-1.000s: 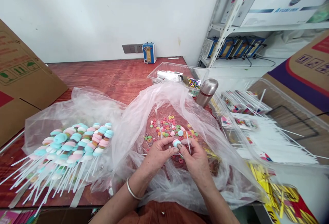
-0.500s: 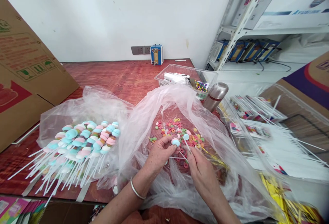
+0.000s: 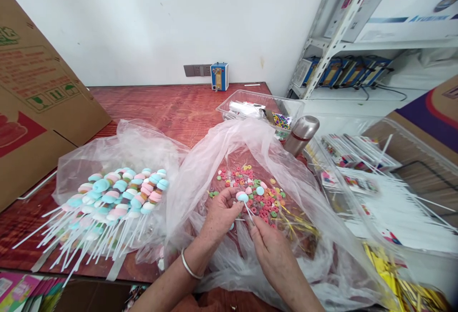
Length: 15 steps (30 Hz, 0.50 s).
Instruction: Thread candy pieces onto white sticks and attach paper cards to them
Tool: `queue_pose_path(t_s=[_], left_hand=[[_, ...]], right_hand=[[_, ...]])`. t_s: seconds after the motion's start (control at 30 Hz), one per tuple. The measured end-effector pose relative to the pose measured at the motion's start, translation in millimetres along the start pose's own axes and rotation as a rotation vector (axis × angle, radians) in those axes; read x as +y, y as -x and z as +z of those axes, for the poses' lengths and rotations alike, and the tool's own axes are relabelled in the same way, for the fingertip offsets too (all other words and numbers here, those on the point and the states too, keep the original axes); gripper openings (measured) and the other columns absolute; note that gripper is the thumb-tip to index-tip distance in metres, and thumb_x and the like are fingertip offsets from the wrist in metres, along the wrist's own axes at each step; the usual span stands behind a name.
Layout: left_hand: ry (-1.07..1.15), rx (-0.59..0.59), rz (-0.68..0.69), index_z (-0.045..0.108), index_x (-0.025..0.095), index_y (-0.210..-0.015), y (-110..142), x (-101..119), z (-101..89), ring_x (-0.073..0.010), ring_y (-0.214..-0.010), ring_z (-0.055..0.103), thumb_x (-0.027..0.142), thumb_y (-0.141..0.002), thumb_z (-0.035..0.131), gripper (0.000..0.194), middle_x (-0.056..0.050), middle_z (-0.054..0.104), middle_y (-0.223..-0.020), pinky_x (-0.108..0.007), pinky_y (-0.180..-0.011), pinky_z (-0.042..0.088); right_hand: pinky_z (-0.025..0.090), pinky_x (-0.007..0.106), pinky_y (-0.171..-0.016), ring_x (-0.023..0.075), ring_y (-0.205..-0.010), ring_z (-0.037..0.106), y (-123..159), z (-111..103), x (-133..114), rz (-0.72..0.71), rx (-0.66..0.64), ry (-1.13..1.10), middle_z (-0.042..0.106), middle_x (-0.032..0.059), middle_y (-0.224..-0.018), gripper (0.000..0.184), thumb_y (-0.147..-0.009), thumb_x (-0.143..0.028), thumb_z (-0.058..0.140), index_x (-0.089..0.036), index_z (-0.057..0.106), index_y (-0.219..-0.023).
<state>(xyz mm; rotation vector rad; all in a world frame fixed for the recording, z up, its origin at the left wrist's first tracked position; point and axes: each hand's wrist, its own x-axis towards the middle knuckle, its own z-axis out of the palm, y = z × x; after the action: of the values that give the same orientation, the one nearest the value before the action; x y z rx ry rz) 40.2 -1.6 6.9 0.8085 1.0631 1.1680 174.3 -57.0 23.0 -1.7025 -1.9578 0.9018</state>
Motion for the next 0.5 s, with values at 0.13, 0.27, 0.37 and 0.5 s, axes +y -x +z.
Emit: queue_pose_path(t_s=[0.13,0.27,0.37,0.5], left_hand=[[-0.035,-0.029,0.015,0.068,0.017,-0.091,0.9,-1.5,1.3,-0.0152,-0.075,0.065,0.030,-0.065,0.080,0.031,-0.002,0.072,-0.085,-0.026,-0.070,0.052],[-0.101,-0.050,0.024,0.069,0.017,-0.090,1.1,-6.5,1.2,-0.0150,-0.073,0.065,0.026,-0.069,0.075,0.023,-0.002,0.073,-0.081,-0.025,-0.068,0.051],[-0.195,-0.075,0.070,0.071,0.017,-0.093,1.5,-11.1,0.3,-0.0149,-0.073,0.065,0.023,-0.074,0.070,0.021,-0.003,0.074,-0.084,-0.024,-0.068,0.051],[-0.324,-0.108,0.183,0.073,0.017,-0.102,7.9,-15.3,0.5,-0.0173,-0.087,0.068,0.017,-0.078,0.063,0.025,-0.005,0.076,-0.096,-0.028,-0.081,0.053]], right_hand=[[0.038,0.028,-0.062,0.0190,-0.065,0.057,-0.7,3.4,0.8,0.005,0.036,-0.089,0.063,0.0030,-0.070,0.033,-0.095,-0.031,0.026,-0.022,0.053,-0.078],[0.036,0.028,-0.061,0.0182,-0.065,0.057,-2.0,10.2,1.7,0.013,0.103,-0.145,0.063,0.0028,-0.070,0.032,-0.096,-0.030,0.028,-0.022,0.052,-0.077],[0.035,0.028,-0.060,0.0173,-0.062,0.055,-3.9,14.3,2.2,0.011,0.144,-0.138,0.061,0.0019,-0.067,0.031,-0.096,-0.028,0.029,-0.022,0.051,-0.075],[0.036,0.028,-0.061,0.0177,-0.062,0.055,-11.4,13.7,2.9,0.007,0.166,-0.126,0.062,0.0032,-0.069,0.029,-0.095,-0.026,0.030,-0.021,0.052,-0.077]])
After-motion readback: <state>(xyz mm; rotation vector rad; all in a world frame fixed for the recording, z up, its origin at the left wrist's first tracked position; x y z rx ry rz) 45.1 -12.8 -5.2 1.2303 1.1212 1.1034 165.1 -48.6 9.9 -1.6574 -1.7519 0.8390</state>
